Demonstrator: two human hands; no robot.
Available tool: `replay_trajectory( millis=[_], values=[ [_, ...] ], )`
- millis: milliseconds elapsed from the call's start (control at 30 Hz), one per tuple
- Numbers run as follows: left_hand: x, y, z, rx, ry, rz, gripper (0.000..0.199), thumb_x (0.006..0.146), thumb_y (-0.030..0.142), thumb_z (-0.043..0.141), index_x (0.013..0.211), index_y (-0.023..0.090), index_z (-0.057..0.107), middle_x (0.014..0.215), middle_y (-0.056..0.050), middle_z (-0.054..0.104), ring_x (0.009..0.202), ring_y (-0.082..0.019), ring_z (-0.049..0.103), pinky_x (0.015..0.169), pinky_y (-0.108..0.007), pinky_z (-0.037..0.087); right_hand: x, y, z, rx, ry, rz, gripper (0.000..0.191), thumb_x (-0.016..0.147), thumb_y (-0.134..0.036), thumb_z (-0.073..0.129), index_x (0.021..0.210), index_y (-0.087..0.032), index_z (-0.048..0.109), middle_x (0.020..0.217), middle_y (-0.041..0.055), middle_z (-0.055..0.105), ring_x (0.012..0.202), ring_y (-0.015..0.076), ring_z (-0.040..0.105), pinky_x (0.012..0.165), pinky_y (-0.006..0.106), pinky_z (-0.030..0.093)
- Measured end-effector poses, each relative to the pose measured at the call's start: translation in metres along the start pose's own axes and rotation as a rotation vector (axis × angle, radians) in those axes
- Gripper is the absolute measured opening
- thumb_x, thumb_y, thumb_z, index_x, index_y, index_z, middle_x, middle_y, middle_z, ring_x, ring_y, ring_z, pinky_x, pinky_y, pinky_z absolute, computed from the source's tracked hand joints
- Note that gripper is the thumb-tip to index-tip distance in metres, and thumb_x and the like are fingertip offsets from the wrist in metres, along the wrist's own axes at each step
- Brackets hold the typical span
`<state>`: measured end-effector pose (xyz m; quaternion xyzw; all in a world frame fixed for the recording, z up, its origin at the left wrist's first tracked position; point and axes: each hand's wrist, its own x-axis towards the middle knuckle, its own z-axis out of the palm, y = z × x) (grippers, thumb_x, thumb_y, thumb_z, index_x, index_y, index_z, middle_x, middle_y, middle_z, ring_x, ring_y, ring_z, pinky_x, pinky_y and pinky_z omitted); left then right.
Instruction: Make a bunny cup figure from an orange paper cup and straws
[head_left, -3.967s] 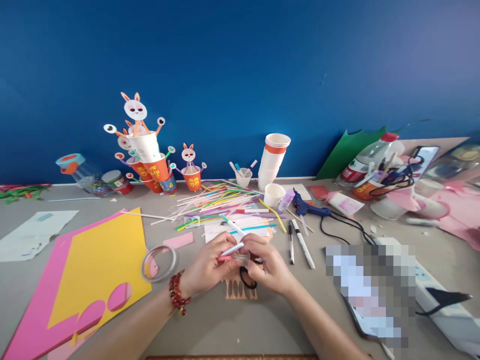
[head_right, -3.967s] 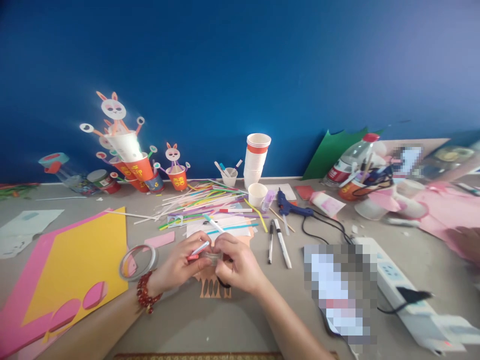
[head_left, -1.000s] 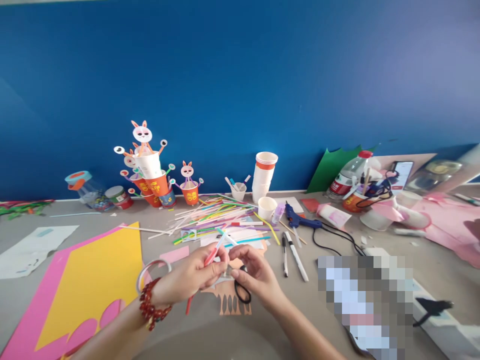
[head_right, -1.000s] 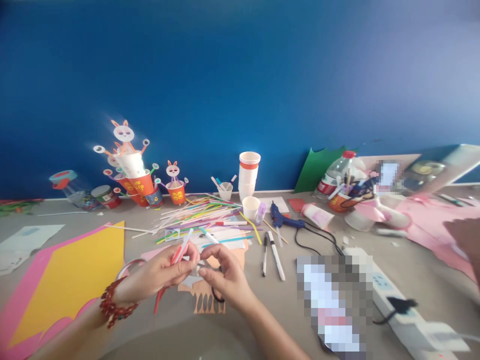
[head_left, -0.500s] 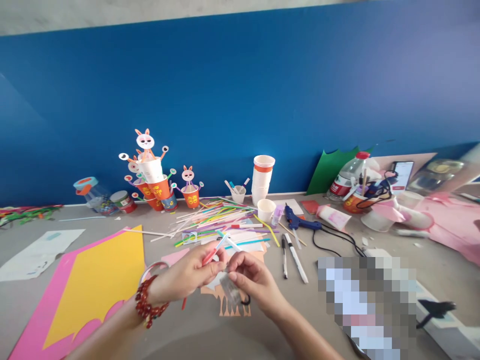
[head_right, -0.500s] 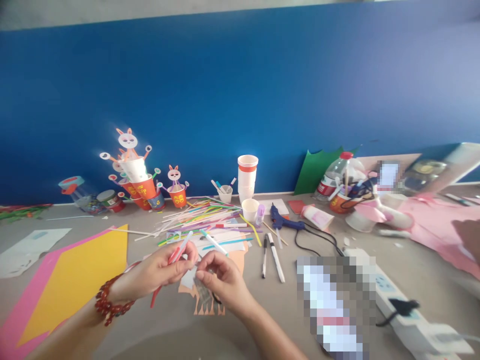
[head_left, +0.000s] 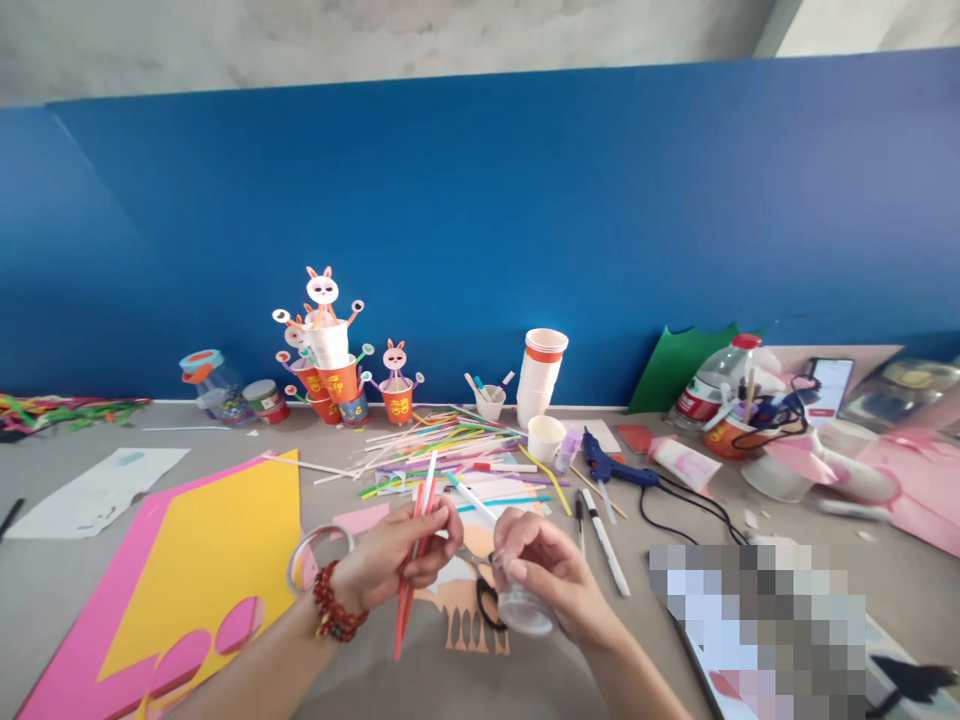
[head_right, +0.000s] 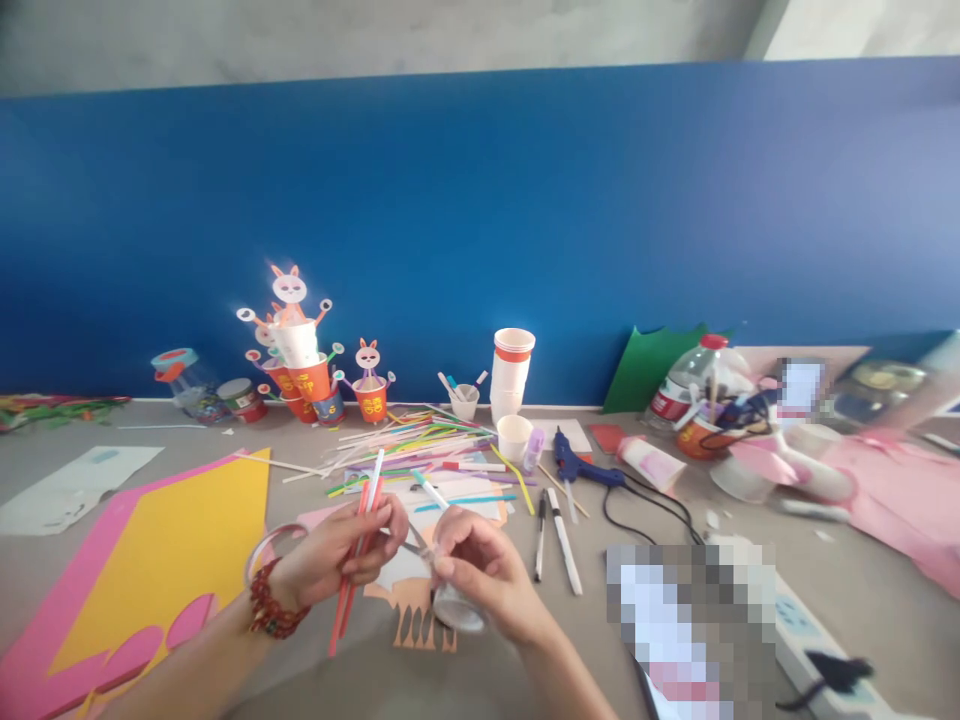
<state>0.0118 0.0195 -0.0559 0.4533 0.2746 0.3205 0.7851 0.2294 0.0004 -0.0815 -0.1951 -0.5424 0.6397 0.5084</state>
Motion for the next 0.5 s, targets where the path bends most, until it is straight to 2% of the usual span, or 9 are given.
replay_trajectory(
  millis=[133,300,400,500],
  values=[
    [0.004,-0.018,-0.004,-0.101,-0.088,-0.072,0.033,0.095,0.043,0.052,0.078,0.014,0.055,0.063,0.004,0.049,0.036,-0.001,0.019,0.035,-0.018,0.012,0.006,-0.008,-0.001,-0.051,0.005,-0.015,0.024,0.083,-0.041,0.074,0.081,-0.022,0.06,0.085,0.0005,0.049,0.063,0.0136,0.058,0.061,0.03,0.05],
    [0.006,-0.034,-0.001,-0.187,-0.201,-0.13,0.036,0.094,0.045,0.052,0.073,0.015,0.051,0.061,0.004,0.045,0.036,-0.002,0.02,0.035,-0.019,0.011,0.015,-0.009,0.003,-0.099,-0.035,0.061,0.025,0.083,-0.042,0.073,0.081,-0.021,0.06,0.087,0.0011,0.049,0.066,0.0126,0.052,0.058,0.026,0.046],
    [0.005,-0.037,0.003,-0.221,-0.219,-0.18,0.04,0.092,0.046,0.055,0.067,0.016,0.045,0.059,0.005,0.043,0.036,-0.002,0.02,0.035,-0.02,0.01,0.019,-0.006,0.005,-0.128,-0.061,0.105,0.021,0.087,-0.039,0.071,0.084,-0.021,0.06,0.083,0.0002,0.052,0.066,0.012,0.05,0.061,0.025,0.043],
    [0.004,-0.04,0.006,-0.237,-0.214,-0.205,0.046,0.091,0.047,0.056,0.06,0.018,0.038,0.057,0.004,0.042,0.036,-0.002,0.022,0.035,-0.021,0.008,0.021,-0.004,0.006,-0.207,-0.061,0.049,0.019,0.088,-0.035,0.07,0.083,-0.02,0.061,0.082,0.0006,0.052,0.072,0.0132,0.051,0.066,0.026,0.042]
  ],
)
